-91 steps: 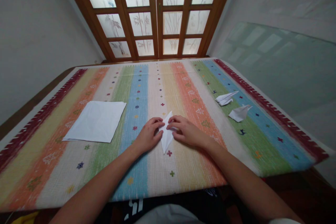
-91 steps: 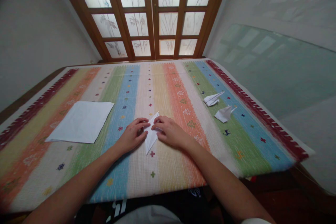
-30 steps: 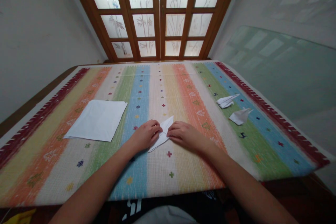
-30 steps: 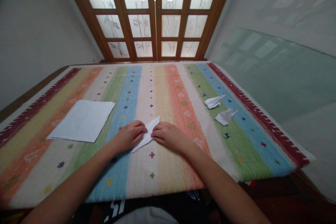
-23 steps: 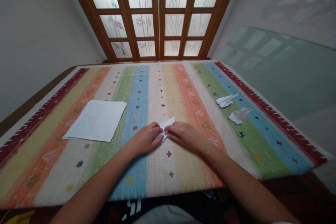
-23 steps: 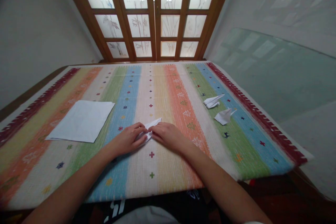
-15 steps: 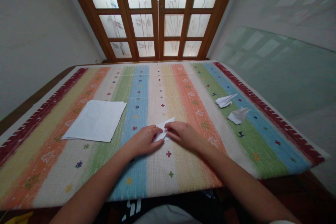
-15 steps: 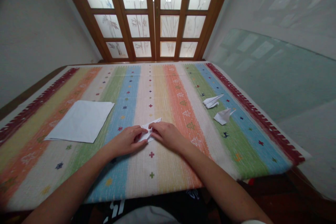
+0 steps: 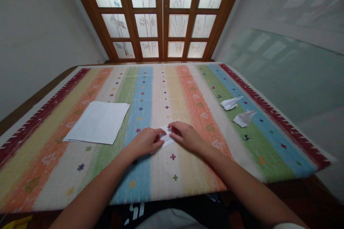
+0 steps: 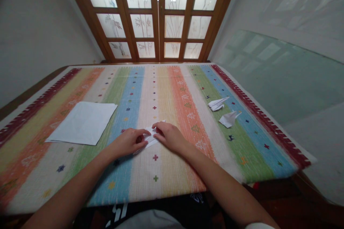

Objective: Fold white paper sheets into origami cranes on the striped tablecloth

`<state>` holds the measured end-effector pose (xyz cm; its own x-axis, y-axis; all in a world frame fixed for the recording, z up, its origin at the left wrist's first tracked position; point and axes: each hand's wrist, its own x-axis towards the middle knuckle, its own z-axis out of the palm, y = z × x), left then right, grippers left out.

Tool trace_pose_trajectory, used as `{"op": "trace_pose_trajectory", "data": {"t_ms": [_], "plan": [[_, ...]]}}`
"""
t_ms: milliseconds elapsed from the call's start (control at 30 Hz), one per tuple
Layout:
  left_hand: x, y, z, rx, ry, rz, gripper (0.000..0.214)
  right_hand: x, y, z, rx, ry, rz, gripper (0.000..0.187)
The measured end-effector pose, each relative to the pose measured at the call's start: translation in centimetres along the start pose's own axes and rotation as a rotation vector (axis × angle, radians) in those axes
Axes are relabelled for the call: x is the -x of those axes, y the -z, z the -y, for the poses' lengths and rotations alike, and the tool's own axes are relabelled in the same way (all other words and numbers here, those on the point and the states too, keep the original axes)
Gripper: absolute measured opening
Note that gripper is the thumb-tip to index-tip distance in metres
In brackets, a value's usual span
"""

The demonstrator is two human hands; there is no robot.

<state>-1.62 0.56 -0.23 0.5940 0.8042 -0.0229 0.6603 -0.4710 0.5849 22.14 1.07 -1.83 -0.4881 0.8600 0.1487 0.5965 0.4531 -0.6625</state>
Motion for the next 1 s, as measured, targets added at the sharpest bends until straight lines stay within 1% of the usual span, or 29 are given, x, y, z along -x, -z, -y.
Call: {"op": "trace_pose_trajectory", "data": {"t_ms": [133,200,300,367,500,700,767,833,900,1000], "plan": [[-0.1,0.0,0.1,0.016,0.012,0.003,0.017,-0.1,0.0,0.2,0.013,0.025,0.019,0.026],[-0.1,0.2,0.0,0.034,0.016,0.025,0.012,-0.1,-0.1,0.1,0.034,0.068,-0.003,0.025],[0.0,0.6,0.0,0.056,0.024,0.055,0.014,-0.3,-0.3,-0.2,0.085,0.149,-0.045,0.019],[0.1,1.0,0.0,0.062,0.031,0.068,0.020,-0.3,-0.4,-0.4,0.087,0.178,-0.022,0.016],[0.4,1.4,0.3,0.056,0.031,0.106,0.025,-0.4,-0.1,-0.4,0.077,0.162,0.044,0.017],[0.4,1.5,0.6,-0.015,0.003,0.084,0.028,0.2,1.1,0.3,0.184,0.085,0.046,0.009],[0.4,1.5,0.4,-0.026,-0.008,0.087,0.027,0.3,1.2,0.4,0.174,0.079,0.040,0.006],[0.3,1.5,0.2,-0.027,-0.027,0.087,0.029,0.4,1.2,0.3,0.140,0.102,0.038,0.003],[0.3,1.4,0.1,-0.013,-0.045,0.091,0.032,0.3,1.1,0.2,0.093,0.136,0.052,0.006],[0.3,1.0,0.1,0.015,-0.064,0.106,0.036,0.2,0.7,0.1,0.022,0.176,0.090,0.021]]}}
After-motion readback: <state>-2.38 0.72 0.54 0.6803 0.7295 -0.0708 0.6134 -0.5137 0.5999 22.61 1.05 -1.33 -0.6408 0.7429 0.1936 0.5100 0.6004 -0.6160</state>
